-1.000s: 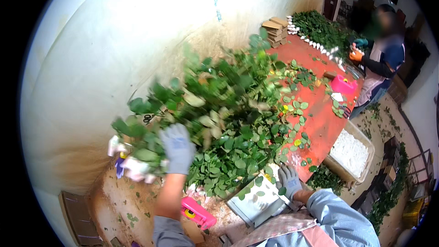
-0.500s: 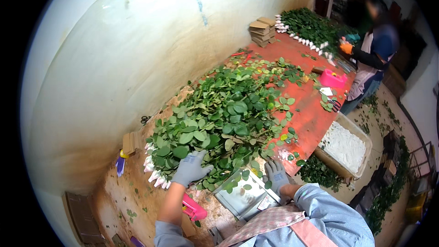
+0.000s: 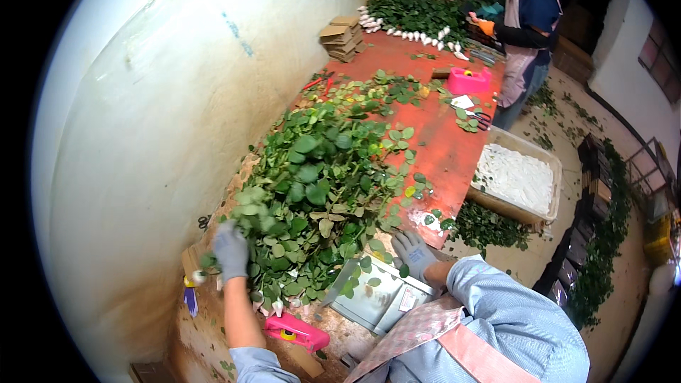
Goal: The person arranges white flowers with green leaves into a black plastic tray using a cardboard template to guide placement. They repeatedly pick up flowers from a large pile on the table, position them in the tray, and adjust the arrangement.
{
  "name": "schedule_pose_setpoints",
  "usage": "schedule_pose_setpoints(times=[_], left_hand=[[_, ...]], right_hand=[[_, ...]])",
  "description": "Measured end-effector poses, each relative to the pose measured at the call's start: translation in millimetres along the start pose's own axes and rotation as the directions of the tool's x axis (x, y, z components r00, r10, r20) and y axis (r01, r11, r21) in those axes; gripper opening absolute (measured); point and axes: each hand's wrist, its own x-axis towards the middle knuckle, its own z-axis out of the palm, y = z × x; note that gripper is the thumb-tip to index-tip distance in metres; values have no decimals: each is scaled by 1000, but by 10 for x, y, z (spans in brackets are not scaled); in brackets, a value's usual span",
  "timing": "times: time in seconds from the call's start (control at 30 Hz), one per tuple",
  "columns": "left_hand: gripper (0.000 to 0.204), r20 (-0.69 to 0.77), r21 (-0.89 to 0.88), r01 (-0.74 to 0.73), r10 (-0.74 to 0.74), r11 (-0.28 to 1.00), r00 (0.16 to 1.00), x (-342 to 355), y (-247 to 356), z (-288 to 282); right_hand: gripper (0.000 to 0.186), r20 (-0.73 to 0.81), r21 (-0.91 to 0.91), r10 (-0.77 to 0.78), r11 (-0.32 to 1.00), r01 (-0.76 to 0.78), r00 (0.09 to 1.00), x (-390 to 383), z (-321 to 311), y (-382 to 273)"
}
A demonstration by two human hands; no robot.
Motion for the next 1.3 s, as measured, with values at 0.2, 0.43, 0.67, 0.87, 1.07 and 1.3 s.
schedule_pose_setpoints(times=[0.2,0.43,0.67,0.87,1.07,1.3], left_hand=[[30,214,101,28,-49,994,976,236,-212,-231],[57,250,87,-111,86,990,964,-194,614,-321],[63,283,-477,-698,845,534,453,-325,1689,-170],[70,409,-159,-981,912,109,35,-554,1668,558],[68,548,-260,-933,833,249,70,-471,1648,766],[66,711,-282,-884,700,374,70,-417,1515,926]], right_hand=[[65,-70,20,-11,1000,12,997,0,-22,-9],[63,-72,9,-5,1000,6,997,6,38,9],[62,-69,82,-3,997,9,998,163,72,25],[73,-21,111,34,993,-31,999,-57,341,97],[73,-66,112,40,993,-32,997,-60,602,104],[76,-60,103,56,993,-50,997,-105,564,124]])
